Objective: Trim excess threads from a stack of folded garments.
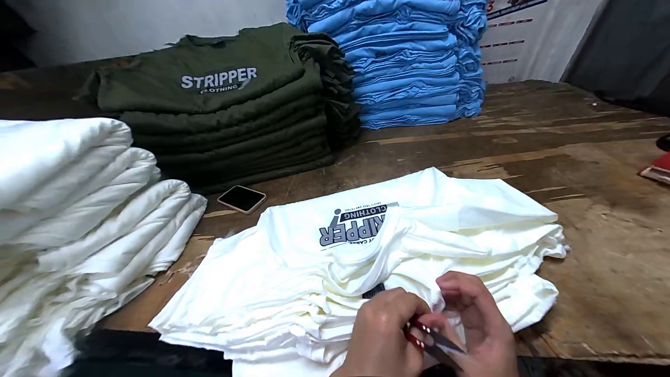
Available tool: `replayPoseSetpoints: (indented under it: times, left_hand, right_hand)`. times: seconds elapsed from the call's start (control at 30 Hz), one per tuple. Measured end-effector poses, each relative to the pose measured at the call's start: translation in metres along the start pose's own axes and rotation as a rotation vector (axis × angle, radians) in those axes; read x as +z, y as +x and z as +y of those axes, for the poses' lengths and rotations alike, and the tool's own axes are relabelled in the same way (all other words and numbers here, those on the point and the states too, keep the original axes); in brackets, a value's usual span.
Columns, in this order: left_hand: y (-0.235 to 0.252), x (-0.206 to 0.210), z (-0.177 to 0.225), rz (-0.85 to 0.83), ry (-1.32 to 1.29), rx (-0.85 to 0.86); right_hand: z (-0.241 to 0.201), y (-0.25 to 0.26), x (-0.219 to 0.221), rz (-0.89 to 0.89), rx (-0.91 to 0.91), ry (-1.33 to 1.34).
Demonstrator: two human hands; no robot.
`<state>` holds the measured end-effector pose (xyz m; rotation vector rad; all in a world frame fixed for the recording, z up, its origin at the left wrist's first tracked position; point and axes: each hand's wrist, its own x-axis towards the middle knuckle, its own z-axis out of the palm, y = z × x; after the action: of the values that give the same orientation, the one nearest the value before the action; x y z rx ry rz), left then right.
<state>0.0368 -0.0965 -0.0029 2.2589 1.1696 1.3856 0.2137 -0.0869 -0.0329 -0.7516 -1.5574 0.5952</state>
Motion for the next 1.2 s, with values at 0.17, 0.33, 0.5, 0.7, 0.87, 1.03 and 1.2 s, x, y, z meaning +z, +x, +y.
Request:
replayPoseSetpoints:
  times: [0.17, 0.33, 0.5, 0.7, 0.87, 1.03, 1.2]
  left_hand:
    - [0.006, -0.008, -0.004, -0.027, -0.006, -0.006]
    - [0.016, -0.006, -0.027, -0.033, 0.063, 0.002]
    - [0.02, 0.003, -0.025, -0.096, 0.027, 0.046]
    - [0.024, -0.01, -0.022, -0.251, -0.004, -0.191]
    - [0.054, -0.022, -0.021, -0.624, -0.18, -0.441]
    - [0.079, -0.028, -0.032, -0.606, -0.191, -0.559]
    - [0.096, -0.009, -0.037, -0.332, 0.201, -0.417]
  right_hand:
    - [0.006, -0.01, 0.003, 0.218, -0.289, -0.405]
    - [0.002, -0.019, -0.004, 0.274, -0.299, -0.492]
    - [0.003, -0.018, -0.009, 0.191, -0.338, -0.479]
    - [0.004, 0.002, -0.052, -0.016, -0.291, -0.536]
    - [0.012, 0.017, -0.063, 0.072, -0.259, -0.688]
    - [-0.012, 0.011, -0.059, -0.247, -0.231, -0.513]
    - [-0.018, 0.002, -0.052, -0.43, -0.292, -0.446]
